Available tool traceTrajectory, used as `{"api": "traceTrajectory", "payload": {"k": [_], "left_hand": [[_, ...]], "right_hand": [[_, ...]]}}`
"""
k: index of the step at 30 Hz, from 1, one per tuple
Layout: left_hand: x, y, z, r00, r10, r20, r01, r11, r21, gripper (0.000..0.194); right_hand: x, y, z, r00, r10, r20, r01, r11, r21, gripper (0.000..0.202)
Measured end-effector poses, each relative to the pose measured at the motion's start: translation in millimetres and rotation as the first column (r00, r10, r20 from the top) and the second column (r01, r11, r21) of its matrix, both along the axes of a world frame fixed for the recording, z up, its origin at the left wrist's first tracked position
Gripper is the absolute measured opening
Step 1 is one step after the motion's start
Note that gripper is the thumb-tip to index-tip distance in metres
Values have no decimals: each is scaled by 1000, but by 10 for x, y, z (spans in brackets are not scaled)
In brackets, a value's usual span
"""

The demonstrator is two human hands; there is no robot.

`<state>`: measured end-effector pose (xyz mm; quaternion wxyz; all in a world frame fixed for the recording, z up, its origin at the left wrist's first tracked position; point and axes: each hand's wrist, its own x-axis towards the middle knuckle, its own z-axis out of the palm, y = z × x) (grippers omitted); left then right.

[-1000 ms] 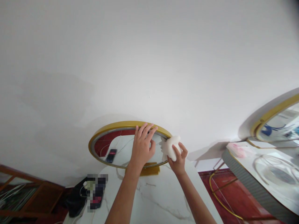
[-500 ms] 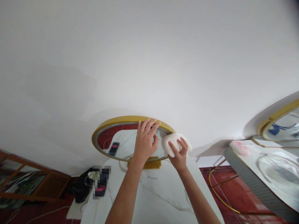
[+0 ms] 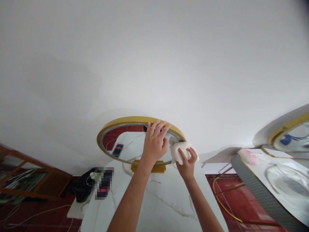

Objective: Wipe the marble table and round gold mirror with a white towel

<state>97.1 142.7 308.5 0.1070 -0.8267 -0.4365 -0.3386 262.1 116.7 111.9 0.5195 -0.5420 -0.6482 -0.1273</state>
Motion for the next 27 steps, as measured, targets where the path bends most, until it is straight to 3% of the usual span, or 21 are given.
{"api": "traceTrajectory", "payload": {"k": [8, 15, 19, 24, 27], "left_hand": [[123, -28, -83, 994, 45, -103, -42, 998, 36, 50], [372, -105, -389, 915, -109, -390, 127, 992, 23, 53], [407, -98, -457, 902, -110, -418, 130, 991, 20, 55], [376, -71, -454, 897, -112, -428, 132, 991, 18, 53], [368, -76, -455, 894, -110, -434, 129, 992, 15, 53]], "right_hand": [[100, -158, -345, 999, 11, 30, -5, 982, -188, 53], [123, -223, -508, 996, 64, 67, -43, 957, -285, 64], [100, -285, -505, 995, 63, 74, -35, 943, -332, 68], [76, -280, -361, 999, -6, 39, 15, 972, -236, 63], [47, -236, -398, 997, -17, 73, 35, 967, -252, 63]]}}
